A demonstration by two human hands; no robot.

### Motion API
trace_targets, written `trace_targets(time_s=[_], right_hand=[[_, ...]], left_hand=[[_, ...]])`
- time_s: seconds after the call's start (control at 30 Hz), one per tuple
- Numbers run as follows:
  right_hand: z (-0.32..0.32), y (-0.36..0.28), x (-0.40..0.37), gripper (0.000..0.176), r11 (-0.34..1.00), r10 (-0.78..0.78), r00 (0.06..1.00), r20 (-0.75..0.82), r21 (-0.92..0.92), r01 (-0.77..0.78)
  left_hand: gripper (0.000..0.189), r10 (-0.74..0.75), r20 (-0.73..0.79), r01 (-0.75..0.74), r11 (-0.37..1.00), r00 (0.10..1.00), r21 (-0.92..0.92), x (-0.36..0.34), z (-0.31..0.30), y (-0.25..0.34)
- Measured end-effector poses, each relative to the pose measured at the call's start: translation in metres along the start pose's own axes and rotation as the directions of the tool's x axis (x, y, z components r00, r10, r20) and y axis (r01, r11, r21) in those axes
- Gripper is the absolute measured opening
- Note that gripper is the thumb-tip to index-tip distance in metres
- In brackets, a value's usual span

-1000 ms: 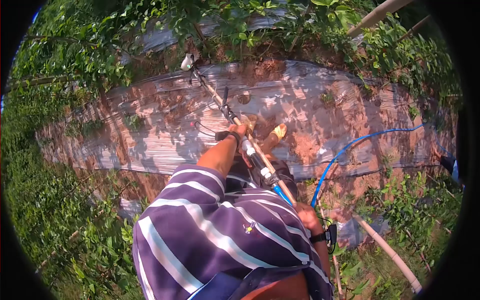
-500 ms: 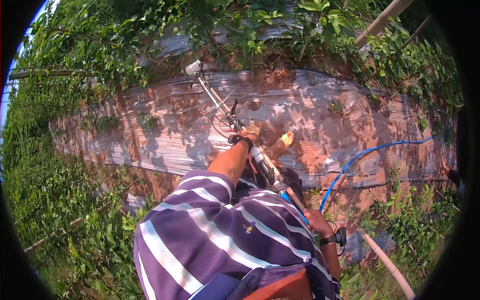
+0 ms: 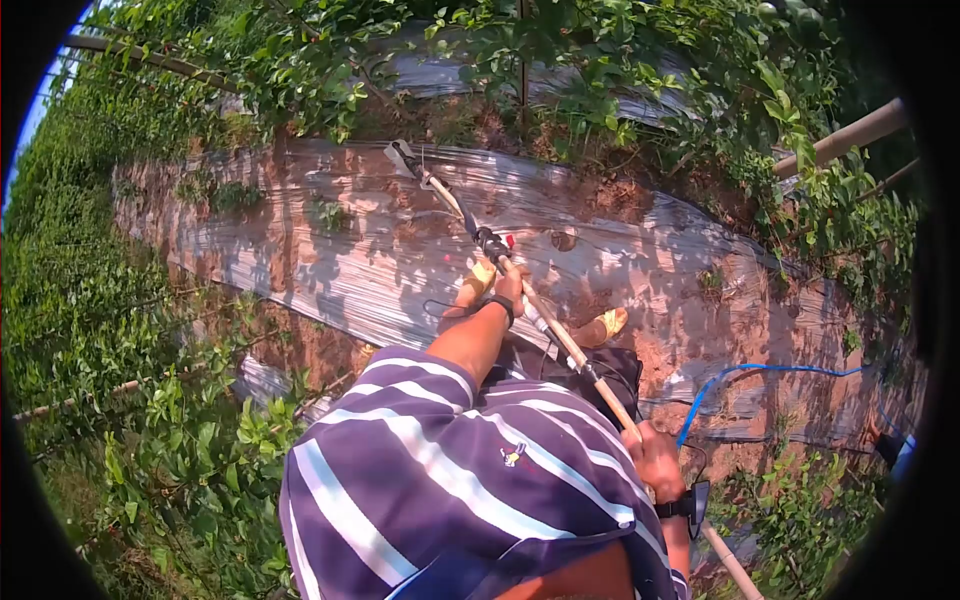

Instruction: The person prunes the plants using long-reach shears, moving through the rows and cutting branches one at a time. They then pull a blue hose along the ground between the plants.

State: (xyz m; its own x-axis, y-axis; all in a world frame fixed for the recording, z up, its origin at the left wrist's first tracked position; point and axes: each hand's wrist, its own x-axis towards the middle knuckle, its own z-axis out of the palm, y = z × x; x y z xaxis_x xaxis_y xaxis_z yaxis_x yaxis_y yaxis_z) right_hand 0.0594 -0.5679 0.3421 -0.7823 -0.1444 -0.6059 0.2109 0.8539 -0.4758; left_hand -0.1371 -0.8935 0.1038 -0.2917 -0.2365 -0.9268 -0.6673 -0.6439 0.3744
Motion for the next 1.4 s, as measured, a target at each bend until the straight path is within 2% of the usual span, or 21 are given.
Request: trace_targets(time_s=[0.1, 0.17, 0.2, 0.3, 0.37, 0.4, 0.43, 0.53, 0.63, 0.73, 0.8, 0.97, 1.03, 1.07, 1.1, 1.17, 1.23, 1.27, 1.3, 1.37, 1.4], right_hand=[[0.009, -0.068, 0.03, 0.035, 0.999, -0.036, 0.999, -0.017, -0.026, 0.035], [0.021, -0.11, 0.042, 0.035, 0.997, 0.033, 0.998, 0.061, -0.069, -0.029], [0.029, -0.126, 0.05, 0.035, 0.999, 0.041, 0.995, 0.096, -0.024, -0.039], [0.032, -0.194, 0.076, 0.036, 0.997, 0.058, 0.99, 0.126, 0.052, -0.065], [0.032, -0.235, 0.089, 0.036, 0.973, 0.085, 0.981, 0.175, 0.195, -0.12], [0.031, -0.257, 0.093, 0.039, 0.985, 0.107, 0.977, 0.182, 0.116, -0.13], [0.034, -0.268, 0.097, 0.039, 0.985, 0.116, 0.977, 0.177, 0.105, -0.136], [0.048, -0.296, 0.106, 0.046, 0.99, 0.139, 0.975, 0.176, -0.035, -0.134], [0.07, -0.312, 0.115, 0.046, 0.991, 0.13, 0.979, 0.159, -0.027, -0.128], [0.079, -0.338, 0.125, 0.045, 0.976, 0.178, 0.973, 0.145, 0.104, -0.194], [0.084, -0.346, 0.132, 0.046, 0.966, 0.203, 0.967, 0.156, 0.127, -0.223], [0.089, -0.332, 0.149, 0.048, 0.997, 0.067, 0.977, 0.203, -0.057, -0.056], [0.091, -0.327, 0.148, 0.048, 0.995, 0.045, 0.977, 0.21, -0.092, -0.026], [0.096, -0.318, 0.146, 0.048, 0.993, 0.031, 0.977, 0.211, -0.116, -0.006], [0.1, -0.31, 0.149, 0.048, 0.99, 0.008, 0.979, 0.204, -0.142, 0.022], [0.104, -0.294, 0.152, 0.049, 0.991, -0.025, 0.977, 0.213, -0.125, 0.052], [0.102, -0.292, 0.152, 0.05, 0.992, -0.046, 0.99, 0.133, -0.114, 0.061], [0.098, -0.294, 0.153, 0.05, 0.992, -0.009, 0.988, 0.153, -0.123, 0.028], [0.097, -0.292, 0.154, 0.05, 0.993, -0.022, 0.989, 0.144, -0.116, 0.039], [0.098, -0.284, 0.155, 0.051, 0.988, -0.07, 0.986, 0.151, -0.123, 0.089], [0.099, -0.281, 0.156, 0.051, 0.988, -0.079, 0.987, 0.143, -0.117, 0.096]], left_hand=[[0.019, 0.006, 0.044, -0.006, 1.0, 0.999, 0.002, 0.091, -0.048, 0.026], [0.016, 0.1, 0.017, -0.1, 0.995, 0.995, 0.015, 0.055, -0.065, 0.087], [0.016, 0.072, 0.009, -0.072, 0.997, 0.997, -0.011, 0.091, -0.083, 0.096], [0.015, 0.049, 0.034, -0.043, 0.984, 0.998, -0.174, 0.124, -0.109, 0.14], [0.015, 0.081, -0.005, -0.081, 0.989, 0.997, -0.12, 0.138, -0.119, 0.178], [0.015, 0.102, -0.003, -0.102, 0.994, 0.995, -0.043, 0.146, -0.126, 0.195], [0.016, 0.115, -0.064, -0.12, 0.99, 0.991, -0.08, 0.151, -0.128, 0.204], [0.019, 0.119, -0.022, -0.121, 0.989, 0.993, -0.09, 0.17, -0.146, 0.221], [0.018, 0.124, -0.051, -0.127, 0.99, 0.991, -0.064, 0.19, -0.156, 0.231], [0.019, 0.068, 0.061, -0.059, 0.989, 0.996, -0.132, 0.202, -0.166, 0.249], [0.017, 0.012, 0.15, 0.009, 0.991, 0.989, -0.137, 0.207, -0.173, 0.259], [0.017, -0.04, 0.23, 0.064, 0.993, 0.972, -0.099, 0.216, -0.176, 0.258], [0.022, -0.088, 0.225, 0.088, 0.996, 0.97, 0.01, 0.21, -0.178, 0.249], [0.026, -0.129, 0.237, 0.092, 0.983, 0.963, 0.159, 0.206, -0.184, 0.248], [0.025, -0.091, 0.19, 0.036, 0.961, 0.977, 0.276, 0.169, -0.18, 0.26], [0.024, -0.083, 0.218, -0.022, 0.897, 0.972, 0.441, 0.16, -0.192, 0.258], [0.024, -0.122, 0.266, -0.036, 0.853, 0.956, 0.521, 0.142, -0.204, 0.267], [0.022, -0.06, 0.301, -0.108, 0.852, 0.952, 0.513, 0.142, -0.212, 0.263], [0.018, -0.023, 0.281, -0.14, 0.826, 0.959, 0.546, 0.104, -0.208, 0.277], [0.015, -0.147, 0.307, -0.027, 0.866, 0.94, 0.499, 0.108, -0.229, 0.279], [0.015, -0.136, 0.308, -0.04, 0.864, 0.942, 0.501, 0.106, -0.237, 0.281]])
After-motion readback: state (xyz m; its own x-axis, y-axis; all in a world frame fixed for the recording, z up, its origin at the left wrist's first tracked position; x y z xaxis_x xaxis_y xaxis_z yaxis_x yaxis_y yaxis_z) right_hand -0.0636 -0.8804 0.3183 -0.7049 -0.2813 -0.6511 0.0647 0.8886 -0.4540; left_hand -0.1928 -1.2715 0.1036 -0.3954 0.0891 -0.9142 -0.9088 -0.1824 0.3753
